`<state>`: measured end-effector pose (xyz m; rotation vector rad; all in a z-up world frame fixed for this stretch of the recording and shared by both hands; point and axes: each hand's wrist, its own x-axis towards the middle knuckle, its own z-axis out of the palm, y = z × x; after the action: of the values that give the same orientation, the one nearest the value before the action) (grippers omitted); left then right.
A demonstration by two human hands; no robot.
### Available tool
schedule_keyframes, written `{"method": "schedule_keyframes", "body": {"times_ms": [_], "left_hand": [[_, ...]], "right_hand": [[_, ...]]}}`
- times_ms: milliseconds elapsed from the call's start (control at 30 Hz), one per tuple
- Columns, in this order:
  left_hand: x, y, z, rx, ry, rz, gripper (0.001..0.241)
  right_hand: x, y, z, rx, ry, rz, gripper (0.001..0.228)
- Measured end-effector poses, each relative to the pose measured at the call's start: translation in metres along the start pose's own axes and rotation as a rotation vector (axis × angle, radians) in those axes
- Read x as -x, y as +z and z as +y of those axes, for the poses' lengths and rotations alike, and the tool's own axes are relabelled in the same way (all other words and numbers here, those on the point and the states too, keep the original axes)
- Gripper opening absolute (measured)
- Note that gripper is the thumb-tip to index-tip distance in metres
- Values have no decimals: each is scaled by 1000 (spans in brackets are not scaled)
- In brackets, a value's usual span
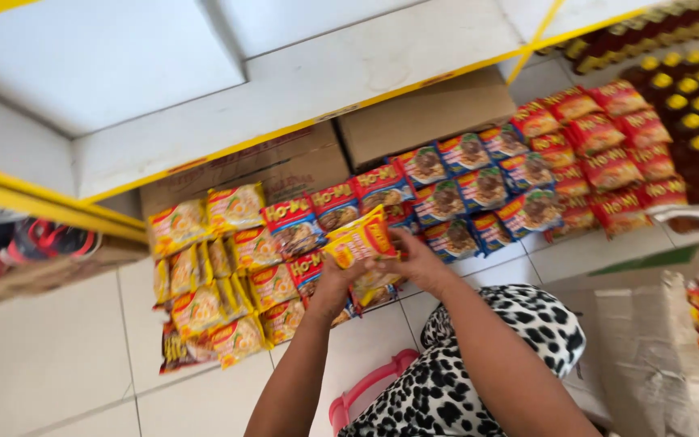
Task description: Organizing and stocking instant noodle packets on shelves and into boxes.
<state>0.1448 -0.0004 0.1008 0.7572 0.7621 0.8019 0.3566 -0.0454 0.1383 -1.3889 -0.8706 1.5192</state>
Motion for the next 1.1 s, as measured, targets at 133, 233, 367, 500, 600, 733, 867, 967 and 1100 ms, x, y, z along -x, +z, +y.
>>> {"method": "schedule_keyframes", "body": {"times_ms": [133,233,367,500,600,733,867,967,1100], "left_hand": [[14,44,52,-47,-30,48,51],[13,48,61,-111,-11,-52,43],[-3,81,78,-114,3,-119,50],[-36,116,56,-315,88,-394,65],[-21,233,67,-292,296,-649,88],[-5,339,35,-278,241,-826,103],[4,415,-25,-614,343,-1029,72],[29,482,-64,-714,409,-1156,62],[57,537,-161,-749,464,-1291,55]], "right_hand": [[5,-2,-14,296,-101,54,96],[27,-6,-53,756,-230,125,94],[65,-26,-99,141,-185,-16,112],[116,-77,-118,98,-244,63,101],[163,-120,-121,-51,-279,231,97],[246,-178,-107,-154,-280,362,101],[336,-230,-91,-214,-196,610,95],[403,-268,-76,-168,-131,763,91],[483,-326,-16,194,-106,868,76]]}}
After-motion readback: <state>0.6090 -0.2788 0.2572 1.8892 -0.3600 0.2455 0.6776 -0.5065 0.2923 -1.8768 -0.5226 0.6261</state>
